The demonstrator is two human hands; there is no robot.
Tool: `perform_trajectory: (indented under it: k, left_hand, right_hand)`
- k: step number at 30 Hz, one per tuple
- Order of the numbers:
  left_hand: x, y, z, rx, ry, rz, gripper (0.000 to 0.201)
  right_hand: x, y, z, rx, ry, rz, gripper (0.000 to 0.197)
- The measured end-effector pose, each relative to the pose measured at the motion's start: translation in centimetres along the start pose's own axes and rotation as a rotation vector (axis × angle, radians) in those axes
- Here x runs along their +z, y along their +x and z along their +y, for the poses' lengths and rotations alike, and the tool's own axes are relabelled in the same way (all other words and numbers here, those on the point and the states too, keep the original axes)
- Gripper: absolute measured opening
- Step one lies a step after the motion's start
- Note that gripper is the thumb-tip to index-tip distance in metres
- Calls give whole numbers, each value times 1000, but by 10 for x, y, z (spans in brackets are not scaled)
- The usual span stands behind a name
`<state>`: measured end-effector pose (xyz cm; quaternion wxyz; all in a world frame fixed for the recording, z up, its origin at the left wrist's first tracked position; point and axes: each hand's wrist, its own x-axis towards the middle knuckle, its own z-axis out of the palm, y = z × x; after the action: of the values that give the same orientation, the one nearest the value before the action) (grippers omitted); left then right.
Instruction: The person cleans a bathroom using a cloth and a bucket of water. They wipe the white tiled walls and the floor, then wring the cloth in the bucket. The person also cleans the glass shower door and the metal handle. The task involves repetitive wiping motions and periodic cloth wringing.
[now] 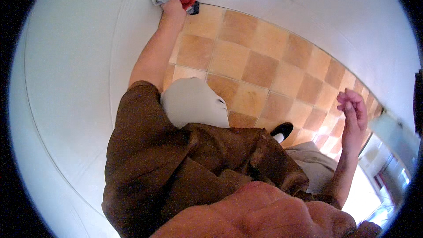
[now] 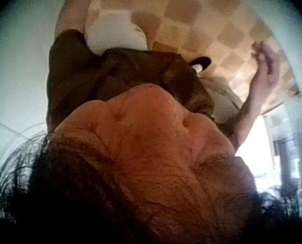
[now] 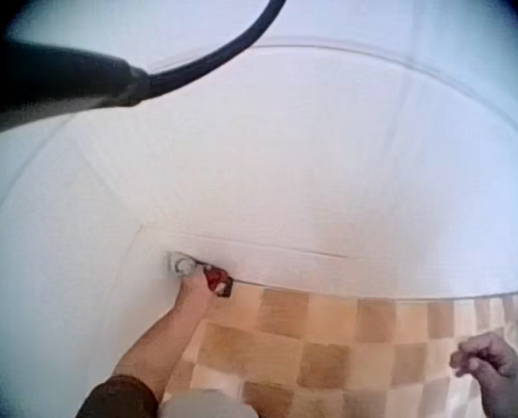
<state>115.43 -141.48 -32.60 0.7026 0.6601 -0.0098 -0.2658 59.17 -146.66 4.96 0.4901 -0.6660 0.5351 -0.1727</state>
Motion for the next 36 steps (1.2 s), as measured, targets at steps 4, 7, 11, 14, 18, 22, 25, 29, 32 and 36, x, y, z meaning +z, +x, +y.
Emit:
perform_trajectory:
  k: [4, 7, 11, 14, 18, 22, 25, 29, 32, 36]
  left_hand:
    - [74, -50, -20, -274, -10, -139, 21]
    - [152, -134, -19, -460, -6, -296, 18]
    - [229, -255, 29, -429, 244, -702, 18]
    - [262, -334, 94, -113, 492, -983, 17]
    - [359, -421, 167, 987, 278, -1099, 47]
    - [457, -484, 181, 1906, -50, -911, 53]
    - [489, -498, 137, 2257, 423, -842, 37]
    - [484, -466, 31, 2526, 792, -955, 33]
    - [446, -409, -38, 2492, 1113, -1234, 33]
    - [341, -313, -49, 2178, 1721, -1545, 38]
  right_hand:
    - [5, -11, -19, 53, 39, -46, 24]
    - [16, -15, -26, -171, -38, -187, 21]
    - [26, -15, -23, -547, -200, -430, 27]
    - [26, -18, -21, -702, -274, -512, 25]
    - [18, -19, -22, -796, -320, -531, 20]
    - [10, -19, -19, -938, -300, -420, 18]
    - [1, -20, -10, -1039, -284, -330, 16]
    - [-13, -17, 7, -1075, -358, -411, 16]
    - [-26, -13, 17, -1003, -384, -536, 17]
    - [-43, -21, 27, -1048, -349, -474, 17]
